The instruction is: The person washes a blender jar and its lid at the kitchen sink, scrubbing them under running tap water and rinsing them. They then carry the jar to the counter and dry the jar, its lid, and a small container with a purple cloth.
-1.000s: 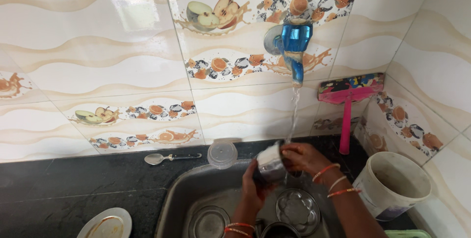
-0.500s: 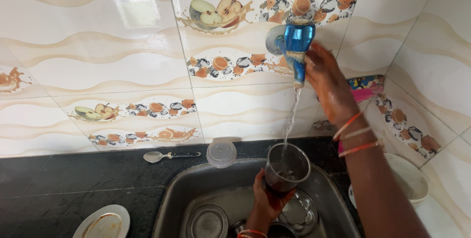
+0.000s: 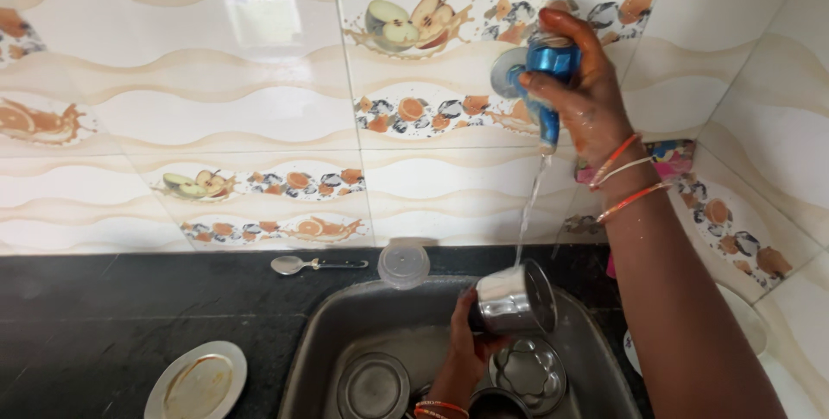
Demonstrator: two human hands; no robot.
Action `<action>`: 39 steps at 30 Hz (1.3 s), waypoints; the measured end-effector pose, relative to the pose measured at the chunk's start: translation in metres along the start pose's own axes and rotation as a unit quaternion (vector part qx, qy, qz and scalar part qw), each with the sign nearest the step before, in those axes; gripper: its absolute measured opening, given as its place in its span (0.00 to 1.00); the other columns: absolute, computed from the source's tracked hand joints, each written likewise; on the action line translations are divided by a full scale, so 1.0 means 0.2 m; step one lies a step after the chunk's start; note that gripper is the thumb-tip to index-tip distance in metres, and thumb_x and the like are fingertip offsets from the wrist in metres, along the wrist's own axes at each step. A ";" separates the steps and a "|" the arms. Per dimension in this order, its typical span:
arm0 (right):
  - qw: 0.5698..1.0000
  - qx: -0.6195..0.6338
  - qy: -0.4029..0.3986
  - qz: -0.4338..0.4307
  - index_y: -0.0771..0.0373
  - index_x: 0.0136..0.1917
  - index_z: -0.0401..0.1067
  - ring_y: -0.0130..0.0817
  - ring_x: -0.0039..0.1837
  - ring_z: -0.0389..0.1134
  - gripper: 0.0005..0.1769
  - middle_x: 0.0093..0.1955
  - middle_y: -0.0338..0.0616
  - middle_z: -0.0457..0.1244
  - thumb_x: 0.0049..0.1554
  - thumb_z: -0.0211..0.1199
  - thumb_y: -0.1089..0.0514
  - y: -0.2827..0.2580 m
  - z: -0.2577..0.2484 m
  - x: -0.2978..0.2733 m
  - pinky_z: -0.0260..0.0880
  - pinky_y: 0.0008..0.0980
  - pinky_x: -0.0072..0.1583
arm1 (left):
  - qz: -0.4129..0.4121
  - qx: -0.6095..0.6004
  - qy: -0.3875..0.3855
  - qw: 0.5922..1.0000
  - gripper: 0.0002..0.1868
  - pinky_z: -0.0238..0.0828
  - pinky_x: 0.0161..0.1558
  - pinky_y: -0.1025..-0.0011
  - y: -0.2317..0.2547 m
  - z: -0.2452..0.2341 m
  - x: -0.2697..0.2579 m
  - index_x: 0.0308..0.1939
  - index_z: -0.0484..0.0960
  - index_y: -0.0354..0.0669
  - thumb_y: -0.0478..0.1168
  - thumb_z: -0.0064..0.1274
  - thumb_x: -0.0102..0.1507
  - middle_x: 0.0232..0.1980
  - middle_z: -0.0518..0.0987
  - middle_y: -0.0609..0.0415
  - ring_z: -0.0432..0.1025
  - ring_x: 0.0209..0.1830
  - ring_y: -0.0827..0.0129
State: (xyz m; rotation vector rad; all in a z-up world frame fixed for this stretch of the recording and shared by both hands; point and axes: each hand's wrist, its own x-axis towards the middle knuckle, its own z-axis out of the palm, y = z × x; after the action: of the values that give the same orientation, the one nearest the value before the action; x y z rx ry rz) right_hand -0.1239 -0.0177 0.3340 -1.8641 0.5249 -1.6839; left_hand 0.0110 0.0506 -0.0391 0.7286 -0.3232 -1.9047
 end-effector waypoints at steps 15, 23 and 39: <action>0.997 -0.022 0.009 0.073 0.60 0.57 0.74 0.24 0.57 0.67 0.10 0.54 0.35 0.68 0.62 0.67 0.59 -0.01 -0.09 0.07 0.69 0.26 0.61 | 0.273 0.585 0.222 0.730 0.53 0.76 0.55 0.57 0.38 -0.06 -0.38 0.67 0.72 0.50 0.58 0.72 0.39 0.59 0.72 0.50 0.74 0.58 0.55; 0.971 -0.222 0.073 -0.047 0.66 0.57 0.74 0.25 0.55 0.68 0.11 0.54 0.39 0.69 0.65 0.72 0.61 0.04 -0.02 0.08 0.71 0.28 0.58 | 0.253 0.689 0.248 0.632 0.54 0.77 0.55 0.57 0.72 -0.11 -0.56 0.69 0.72 0.52 0.59 0.72 0.39 0.61 0.71 0.48 0.75 0.57 0.54; 0.967 -0.226 0.115 -0.016 0.64 0.52 0.70 0.22 0.50 0.67 0.15 0.50 0.37 0.67 0.58 0.72 0.57 0.00 0.02 0.07 0.70 0.25 0.52 | 0.208 0.715 0.404 0.531 0.53 0.76 0.56 0.56 1.42 -0.25 -0.73 0.71 0.70 0.57 0.54 0.75 0.43 0.69 0.64 0.47 0.66 0.66 0.50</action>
State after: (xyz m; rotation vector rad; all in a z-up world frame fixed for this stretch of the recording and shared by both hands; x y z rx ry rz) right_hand -0.1172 -0.0259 0.3442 -1.9943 1.0559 -1.9362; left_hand 0.2926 0.0625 0.1200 2.2033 -1.3251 -0.2567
